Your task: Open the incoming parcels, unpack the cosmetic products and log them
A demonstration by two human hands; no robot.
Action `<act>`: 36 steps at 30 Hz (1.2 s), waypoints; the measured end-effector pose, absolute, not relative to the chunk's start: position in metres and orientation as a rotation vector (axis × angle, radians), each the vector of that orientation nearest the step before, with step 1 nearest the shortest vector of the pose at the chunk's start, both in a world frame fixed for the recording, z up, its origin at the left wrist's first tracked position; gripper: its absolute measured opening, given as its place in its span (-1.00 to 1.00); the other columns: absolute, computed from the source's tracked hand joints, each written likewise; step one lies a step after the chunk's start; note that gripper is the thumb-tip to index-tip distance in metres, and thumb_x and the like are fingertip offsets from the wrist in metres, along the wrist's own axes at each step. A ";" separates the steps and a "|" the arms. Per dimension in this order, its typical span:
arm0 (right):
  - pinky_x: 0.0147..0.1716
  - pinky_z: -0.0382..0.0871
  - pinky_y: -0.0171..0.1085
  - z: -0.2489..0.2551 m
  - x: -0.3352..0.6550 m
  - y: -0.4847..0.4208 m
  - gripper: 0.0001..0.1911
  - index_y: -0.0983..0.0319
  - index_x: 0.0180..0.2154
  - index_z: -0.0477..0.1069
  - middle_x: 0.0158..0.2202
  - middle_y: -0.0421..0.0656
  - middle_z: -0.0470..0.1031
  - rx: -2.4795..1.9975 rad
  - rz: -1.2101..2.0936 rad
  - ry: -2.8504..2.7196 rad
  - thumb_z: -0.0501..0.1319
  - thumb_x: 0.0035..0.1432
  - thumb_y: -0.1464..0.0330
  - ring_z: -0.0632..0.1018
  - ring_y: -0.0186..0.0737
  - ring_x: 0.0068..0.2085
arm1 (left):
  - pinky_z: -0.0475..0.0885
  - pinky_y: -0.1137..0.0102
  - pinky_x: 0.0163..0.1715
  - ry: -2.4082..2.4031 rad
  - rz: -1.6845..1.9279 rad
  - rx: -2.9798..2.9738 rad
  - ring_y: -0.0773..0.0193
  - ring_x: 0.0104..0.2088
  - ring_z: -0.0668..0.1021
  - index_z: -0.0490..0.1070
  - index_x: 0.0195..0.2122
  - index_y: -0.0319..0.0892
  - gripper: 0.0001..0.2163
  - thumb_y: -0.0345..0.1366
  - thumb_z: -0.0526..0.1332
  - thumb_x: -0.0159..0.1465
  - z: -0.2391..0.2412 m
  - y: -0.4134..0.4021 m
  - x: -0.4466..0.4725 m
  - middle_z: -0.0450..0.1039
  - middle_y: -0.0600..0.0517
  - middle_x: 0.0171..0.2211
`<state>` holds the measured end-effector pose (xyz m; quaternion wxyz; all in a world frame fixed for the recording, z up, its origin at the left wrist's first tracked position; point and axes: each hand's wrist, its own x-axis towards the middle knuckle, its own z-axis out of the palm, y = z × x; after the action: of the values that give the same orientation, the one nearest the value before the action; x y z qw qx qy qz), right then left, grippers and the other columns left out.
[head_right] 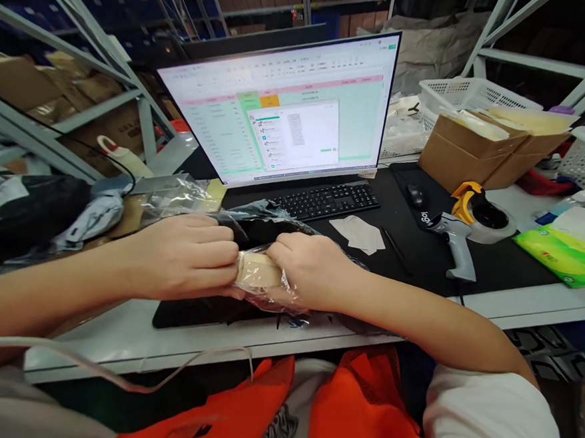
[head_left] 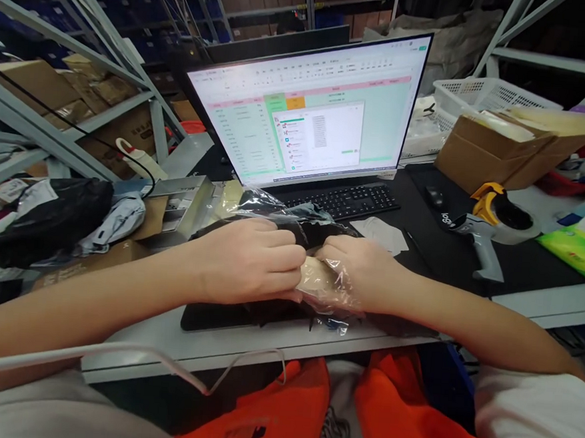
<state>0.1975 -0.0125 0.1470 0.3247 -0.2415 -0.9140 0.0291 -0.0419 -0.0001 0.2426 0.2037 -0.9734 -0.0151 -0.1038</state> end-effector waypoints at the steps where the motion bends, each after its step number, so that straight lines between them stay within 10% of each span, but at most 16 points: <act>1: -0.32 0.36 -0.18 0.148 0.197 -0.010 -0.55 0.26 -0.24 0.46 -0.29 -0.06 0.51 -0.655 0.104 -2.392 0.27 0.38 -0.02 0.49 -0.11 -0.29 | 0.17 0.27 -0.50 -0.064 -0.299 -2.741 0.26 -0.49 0.35 0.37 -0.48 -0.13 -0.59 -0.14 0.10 0.54 0.242 0.002 -0.044 0.25 0.05 -0.51; 10: 0.12 0.44 -0.10 0.168 0.221 0.043 -0.61 0.24 0.12 0.52 0.11 -0.04 0.57 -0.663 0.648 -2.214 0.08 0.51 0.18 0.57 -0.05 0.11 | 0.13 0.37 -0.54 -0.876 -1.380 -2.877 0.34 -0.57 0.24 0.16 -0.56 -0.14 -0.47 0.11 0.22 0.42 0.208 0.065 -0.074 0.14 0.11 -0.59; 16: 0.04 0.46 -0.06 0.159 0.231 0.028 -0.80 0.25 -0.05 0.58 -0.07 -0.01 0.60 -0.810 0.341 -2.318 0.28 0.35 0.33 0.59 0.00 -0.04 | 0.21 0.40 -0.52 -1.354 -1.989 -2.479 0.33 -0.54 0.26 0.17 -0.52 -0.12 -0.46 0.19 0.21 0.39 0.132 0.048 -0.083 0.20 0.11 -0.56; 22: 0.04 0.51 -0.13 0.077 0.229 0.046 -0.74 0.24 -0.11 0.61 -0.10 -0.05 0.61 -0.793 0.674 -2.382 0.14 0.34 0.51 0.61 -0.11 -0.06 | 0.26 0.39 -0.44 -1.765 -1.443 -2.687 0.30 -0.49 0.34 0.27 -0.54 -0.14 -0.56 0.06 0.21 0.34 0.059 0.051 -0.111 0.26 0.07 -0.53; 25: 0.21 0.45 -0.02 0.029 0.225 0.049 -0.52 0.29 0.06 0.56 0.05 0.03 0.58 -0.895 0.713 -2.316 0.12 0.15 0.63 0.57 -0.04 0.10 | 0.36 0.35 -0.34 -1.869 -0.932 -2.690 0.22 -0.39 0.45 0.55 -0.18 -0.20 -0.69 -0.05 0.30 0.25 0.049 0.059 -0.127 0.43 0.01 -0.37; 28: 0.32 0.33 0.13 -0.005 0.219 0.047 -0.40 0.34 0.17 0.49 0.19 0.13 0.48 -1.010 0.683 -2.251 0.14 0.08 0.64 0.48 0.07 0.24 | 0.47 0.31 -0.19 -1.812 -0.778 -2.609 0.17 -0.26 0.55 0.43 0.26 -0.24 -0.49 -0.22 0.25 0.29 0.058 0.060 -0.121 0.53 -0.08 -0.15; 33: 0.32 0.33 0.05 -0.011 0.217 0.065 -0.35 0.36 0.25 0.45 0.20 0.13 0.49 -1.077 0.750 -2.317 0.16 0.10 0.62 0.49 0.03 0.23 | 0.46 0.24 0.17 -1.403 -0.659 -2.808 0.07 0.15 0.57 0.42 0.31 -0.17 -0.56 -0.20 0.14 0.45 0.084 0.053 -0.055 0.51 -0.14 0.19; 36: 0.25 0.37 -0.02 0.000 0.215 0.077 -0.44 0.34 0.13 0.55 0.07 0.06 0.59 -1.114 0.776 -2.383 0.13 0.11 0.68 0.56 -0.04 0.11 | 0.51 0.20 0.03 -1.428 -0.108 -2.871 -0.05 0.07 0.63 0.33 0.38 -0.24 -0.46 -0.12 0.22 0.43 0.082 0.053 -0.014 0.55 -0.22 0.14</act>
<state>0.2152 0.0771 0.0000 0.1981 -0.3982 -0.8516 0.2775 -0.0137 0.0534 0.0817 -0.0336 -0.8943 -0.4449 -0.0336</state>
